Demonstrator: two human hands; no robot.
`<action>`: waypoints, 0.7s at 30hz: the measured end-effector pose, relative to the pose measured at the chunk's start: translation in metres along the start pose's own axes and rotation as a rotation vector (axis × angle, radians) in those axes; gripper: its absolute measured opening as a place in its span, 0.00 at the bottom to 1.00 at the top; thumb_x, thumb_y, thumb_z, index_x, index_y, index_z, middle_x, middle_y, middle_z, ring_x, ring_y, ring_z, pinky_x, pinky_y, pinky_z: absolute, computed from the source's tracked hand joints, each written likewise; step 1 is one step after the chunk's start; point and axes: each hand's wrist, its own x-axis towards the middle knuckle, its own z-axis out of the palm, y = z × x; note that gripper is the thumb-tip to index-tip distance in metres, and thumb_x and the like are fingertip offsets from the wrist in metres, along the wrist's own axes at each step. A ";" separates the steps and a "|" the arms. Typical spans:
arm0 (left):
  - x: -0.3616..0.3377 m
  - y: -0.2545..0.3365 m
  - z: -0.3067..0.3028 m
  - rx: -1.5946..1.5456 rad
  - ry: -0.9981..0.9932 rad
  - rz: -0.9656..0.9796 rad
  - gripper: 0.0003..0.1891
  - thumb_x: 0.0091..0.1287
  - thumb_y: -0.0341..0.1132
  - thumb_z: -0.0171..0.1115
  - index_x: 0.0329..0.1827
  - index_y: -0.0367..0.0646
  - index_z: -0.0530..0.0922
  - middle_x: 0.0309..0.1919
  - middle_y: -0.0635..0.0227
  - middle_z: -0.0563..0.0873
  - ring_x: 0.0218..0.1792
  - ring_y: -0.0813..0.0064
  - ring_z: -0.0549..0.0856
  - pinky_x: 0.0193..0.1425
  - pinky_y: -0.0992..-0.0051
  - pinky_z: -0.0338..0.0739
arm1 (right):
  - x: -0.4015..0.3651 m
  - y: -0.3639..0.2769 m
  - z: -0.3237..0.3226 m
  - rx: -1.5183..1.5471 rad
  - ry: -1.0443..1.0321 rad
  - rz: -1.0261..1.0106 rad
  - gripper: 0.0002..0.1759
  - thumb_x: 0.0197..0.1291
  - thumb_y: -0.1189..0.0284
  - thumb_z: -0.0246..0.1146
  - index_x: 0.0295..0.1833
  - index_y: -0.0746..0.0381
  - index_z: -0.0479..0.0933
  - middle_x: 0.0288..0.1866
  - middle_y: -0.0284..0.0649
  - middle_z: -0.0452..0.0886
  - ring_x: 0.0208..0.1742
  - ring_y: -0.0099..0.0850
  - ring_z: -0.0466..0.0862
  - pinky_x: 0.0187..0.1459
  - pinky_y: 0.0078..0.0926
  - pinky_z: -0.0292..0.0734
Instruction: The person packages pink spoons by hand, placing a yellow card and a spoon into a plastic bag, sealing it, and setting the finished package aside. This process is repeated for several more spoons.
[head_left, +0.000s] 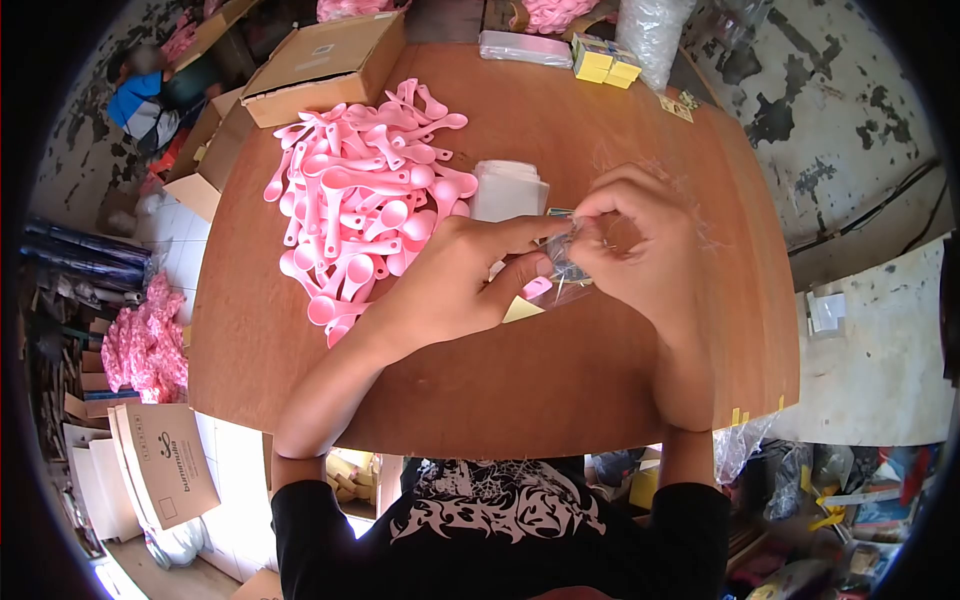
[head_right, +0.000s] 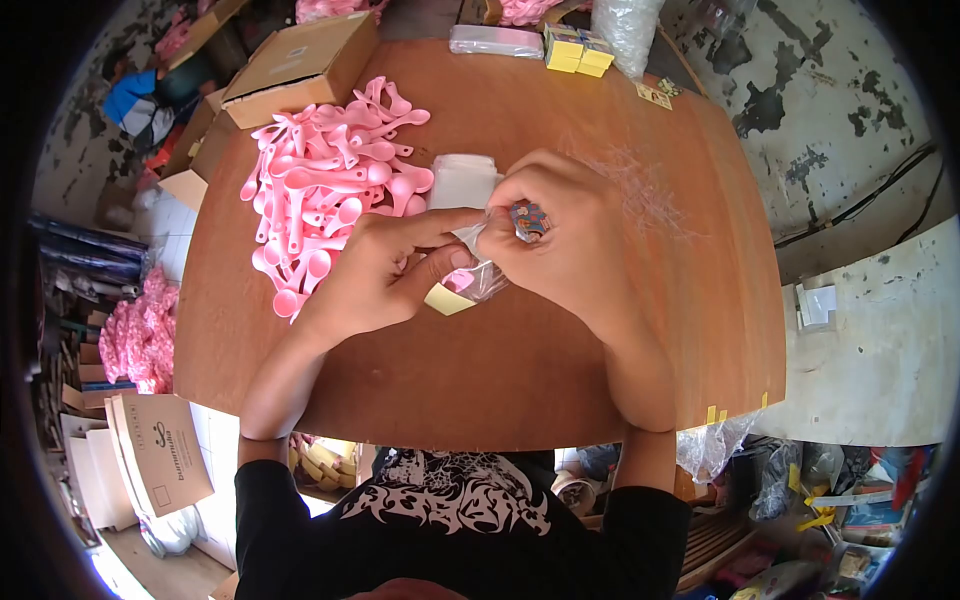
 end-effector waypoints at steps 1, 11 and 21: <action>0.000 -0.002 0.002 -0.087 0.048 0.025 0.16 0.66 0.22 0.63 0.58 0.35 0.81 0.29 0.59 0.89 0.28 0.79 0.86 0.34 0.79 0.78 | 0.000 0.002 -0.002 0.102 0.026 0.050 0.09 0.41 0.84 0.66 0.31 0.63 0.78 0.33 0.37 0.81 0.28 0.29 0.81 0.30 0.25 0.75; 0.004 -0.019 0.003 -0.452 0.399 -0.075 0.12 0.72 0.27 0.61 0.55 0.31 0.80 0.37 0.62 0.90 0.36 0.85 0.84 0.39 0.81 0.78 | -0.013 0.117 -0.042 1.363 0.222 0.389 0.04 0.56 0.79 0.58 0.35 0.67 0.78 0.35 0.39 0.81 0.34 0.28 0.80 0.40 0.26 0.76; 0.009 -0.041 0.007 -0.491 0.324 -0.202 0.09 0.75 0.31 0.57 0.50 0.35 0.79 0.43 0.64 0.88 0.47 0.79 0.85 0.49 0.78 0.82 | -0.040 0.112 0.001 -0.061 0.127 0.361 0.18 0.56 0.76 0.66 0.54 0.60 0.81 0.46 0.40 0.86 0.45 0.34 0.86 0.47 0.30 0.80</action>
